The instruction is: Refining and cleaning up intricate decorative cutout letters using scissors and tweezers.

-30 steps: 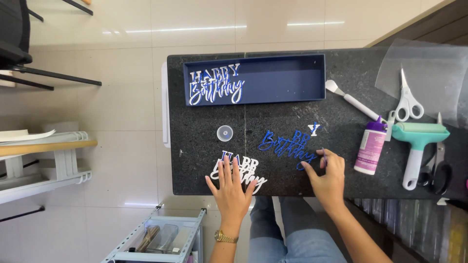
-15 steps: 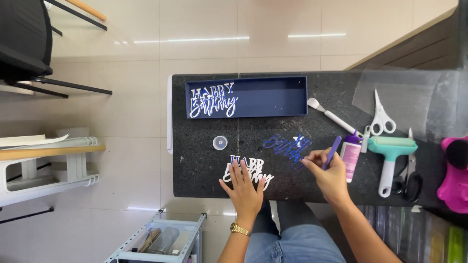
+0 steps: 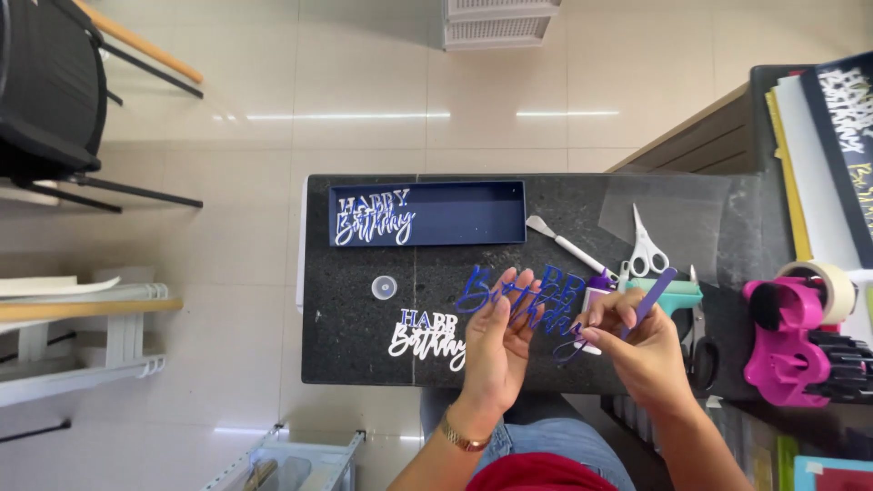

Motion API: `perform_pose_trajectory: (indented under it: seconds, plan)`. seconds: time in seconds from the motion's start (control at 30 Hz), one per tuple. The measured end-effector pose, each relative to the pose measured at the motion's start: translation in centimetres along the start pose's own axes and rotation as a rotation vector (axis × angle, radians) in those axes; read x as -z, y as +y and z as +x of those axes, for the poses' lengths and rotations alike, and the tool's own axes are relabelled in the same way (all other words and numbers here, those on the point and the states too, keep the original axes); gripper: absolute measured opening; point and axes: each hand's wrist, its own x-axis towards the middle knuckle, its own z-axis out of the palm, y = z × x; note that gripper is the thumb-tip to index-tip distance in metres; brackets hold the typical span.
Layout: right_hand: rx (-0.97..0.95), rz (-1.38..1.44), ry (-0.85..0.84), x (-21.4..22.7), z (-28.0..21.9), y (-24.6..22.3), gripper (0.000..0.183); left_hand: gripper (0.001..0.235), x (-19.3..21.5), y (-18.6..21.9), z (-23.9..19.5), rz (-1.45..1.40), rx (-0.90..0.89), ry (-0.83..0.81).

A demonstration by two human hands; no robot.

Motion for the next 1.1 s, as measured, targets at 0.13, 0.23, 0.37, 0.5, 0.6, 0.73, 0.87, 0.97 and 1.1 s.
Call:
perform_pose_trajectory:
  seconds: [0.13, 0.23, 0.37, 0.5, 0.6, 0.73, 0.87, 0.97, 1.1]
  plan:
    - [0.102, 0.035, -0.032, -1.5, -0.2, -2.3, 0.035, 0.053, -3.0, 1.6, -3.1, -0.017, -0.040, 0.003]
    - [0.117, -0.054, -0.017, -4.1, -1.3, -4.2, 0.040, 0.050, -3.9, 2.7, -5.3, -0.033, -0.070, 0.010]
    - [0.157, -0.154, 0.039, -7.7, -2.2, -5.3, 0.041, 0.048, -3.9, 5.2, -6.8, 0.061, -0.169, -0.113]
    - [0.171, -0.173, 0.134, -10.0, -2.7, -3.5, 0.043, 0.045, -2.7, 7.2, -7.9, 0.072, -0.191, -0.202]
    - [0.182, -0.091, 0.169, -12.3, -2.7, -3.1, 0.045, 0.046, -2.0, 8.9, -8.3, 0.123, -0.153, -0.239]
    - [0.223, -0.001, 0.156, -14.1, -3.2, -2.5, 0.045, 0.046, -1.4, 11.0, -9.1, 0.130, -0.173, -0.344]
    - [0.224, 0.006, 0.199, -15.4, -4.2, -2.5, 0.047, 0.051, -0.5, 12.5, -9.8, 0.179, -0.174, -0.359]
    - [0.248, 0.022, 0.216, -16.0, -5.0, -2.5, 0.046, 0.051, 0.1, 13.4, -10.0, 0.210, -0.153, -0.314]
    - [0.295, 0.080, 0.204, -16.2, -6.6, -2.2, 0.044, 0.033, 0.9, 14.0, -10.2, 0.274, -0.206, -0.306]
